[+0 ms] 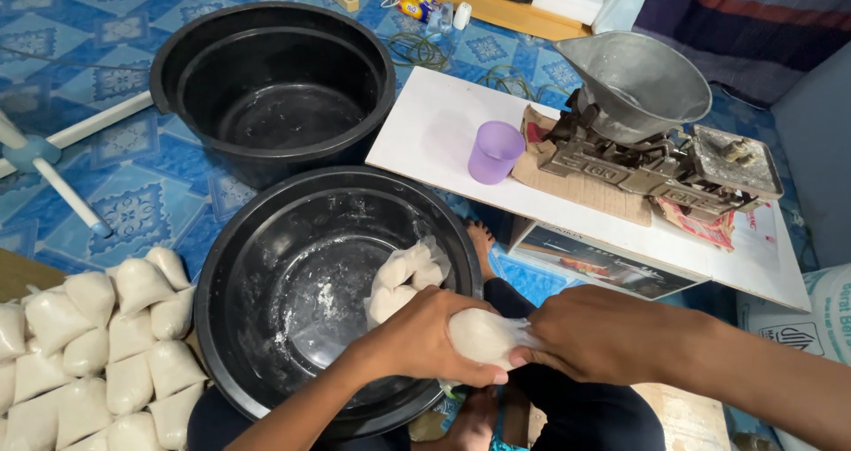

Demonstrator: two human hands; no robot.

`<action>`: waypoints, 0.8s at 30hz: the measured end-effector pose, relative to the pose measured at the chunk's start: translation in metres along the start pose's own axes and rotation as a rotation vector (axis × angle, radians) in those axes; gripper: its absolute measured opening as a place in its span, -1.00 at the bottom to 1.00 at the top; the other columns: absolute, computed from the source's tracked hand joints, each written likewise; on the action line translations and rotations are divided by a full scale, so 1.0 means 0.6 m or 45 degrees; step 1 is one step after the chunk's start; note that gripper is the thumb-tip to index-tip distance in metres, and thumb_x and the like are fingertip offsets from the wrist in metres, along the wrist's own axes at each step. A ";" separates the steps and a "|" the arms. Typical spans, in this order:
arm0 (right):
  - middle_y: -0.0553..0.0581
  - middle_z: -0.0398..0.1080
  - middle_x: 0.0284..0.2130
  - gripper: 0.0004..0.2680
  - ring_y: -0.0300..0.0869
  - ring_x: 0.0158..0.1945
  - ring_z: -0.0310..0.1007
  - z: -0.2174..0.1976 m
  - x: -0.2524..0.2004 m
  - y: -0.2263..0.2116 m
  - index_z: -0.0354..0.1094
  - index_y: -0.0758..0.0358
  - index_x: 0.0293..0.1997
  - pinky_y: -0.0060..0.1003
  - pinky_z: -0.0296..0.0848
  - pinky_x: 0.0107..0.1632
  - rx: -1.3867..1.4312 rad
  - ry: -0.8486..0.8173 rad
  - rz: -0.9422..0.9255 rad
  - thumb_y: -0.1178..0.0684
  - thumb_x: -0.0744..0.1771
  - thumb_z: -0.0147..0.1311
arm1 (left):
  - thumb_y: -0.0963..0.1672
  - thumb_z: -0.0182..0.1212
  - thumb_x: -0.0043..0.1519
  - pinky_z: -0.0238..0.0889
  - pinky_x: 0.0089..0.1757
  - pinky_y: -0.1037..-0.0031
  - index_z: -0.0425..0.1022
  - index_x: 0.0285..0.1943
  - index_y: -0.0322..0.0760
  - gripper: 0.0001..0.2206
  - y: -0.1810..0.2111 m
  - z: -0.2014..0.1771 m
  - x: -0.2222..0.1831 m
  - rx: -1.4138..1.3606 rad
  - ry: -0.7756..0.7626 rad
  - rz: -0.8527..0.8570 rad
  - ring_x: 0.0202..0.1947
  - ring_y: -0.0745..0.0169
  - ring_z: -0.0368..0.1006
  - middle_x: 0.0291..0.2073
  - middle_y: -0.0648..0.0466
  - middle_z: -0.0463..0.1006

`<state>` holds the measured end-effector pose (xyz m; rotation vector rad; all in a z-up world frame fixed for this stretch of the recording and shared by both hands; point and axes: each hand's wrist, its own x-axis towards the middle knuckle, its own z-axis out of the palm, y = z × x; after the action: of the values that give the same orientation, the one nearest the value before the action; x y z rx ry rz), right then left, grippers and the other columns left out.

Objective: The person sits on the floor and repeatedly fills small plastic bags with a white dough-like substance from a metal bowl, then ties the bags closed. The filled bags are placed in a stack on the floor.

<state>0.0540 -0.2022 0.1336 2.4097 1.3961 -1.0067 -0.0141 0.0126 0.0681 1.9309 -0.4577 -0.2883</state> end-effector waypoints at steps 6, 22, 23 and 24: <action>0.10 0.27 -0.65 -0.62 0.02 -0.61 0.21 0.004 -0.018 0.003 0.19 0.08 -0.46 -0.10 0.13 -0.46 0.002 0.026 -0.064 -0.32 0.43 -0.26 | 0.09 0.36 -0.16 0.34 -0.33 0.55 0.59 -0.15 -0.12 -0.55 0.002 -0.003 -0.002 0.010 -0.023 0.105 -0.25 0.38 0.59 -0.26 0.22 0.67; -0.09 0.24 -0.64 -0.64 -0.15 -0.60 0.12 -0.023 -0.072 -0.015 0.23 -0.03 -0.46 -0.24 0.12 -0.42 0.053 -0.201 0.114 -0.32 0.46 -0.22 | 0.14 0.30 -0.17 0.22 -0.40 0.57 0.61 -0.12 -0.10 -0.50 0.020 0.001 -0.020 -0.050 -0.113 -0.006 -0.33 0.42 0.52 -0.37 0.20 0.61; -0.14 0.20 -0.63 -0.65 -0.22 -0.60 0.07 -0.030 -0.076 -0.022 0.24 -0.07 -0.45 -0.31 0.10 -0.39 0.107 -0.298 0.211 -0.33 0.46 -0.19 | 0.13 0.30 -0.16 0.24 -0.38 0.58 0.60 -0.12 -0.11 -0.51 0.022 0.002 -0.023 -0.100 -0.135 -0.004 -0.31 0.43 0.52 -0.35 0.21 0.62; -0.14 0.20 -0.63 -0.65 -0.22 -0.60 0.07 -0.029 -0.079 -0.020 0.24 -0.07 -0.45 -0.31 0.10 -0.39 0.109 -0.301 0.209 -0.33 0.46 -0.19 | 0.13 0.30 -0.16 0.24 -0.38 0.58 0.60 -0.12 -0.11 -0.51 0.021 0.002 -0.023 -0.102 -0.136 -0.007 -0.31 0.43 0.52 -0.35 0.21 0.62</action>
<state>0.0364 -0.2206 0.1791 2.3254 1.0793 -1.2810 -0.0295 0.0133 0.0793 1.8451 -0.5036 -0.4091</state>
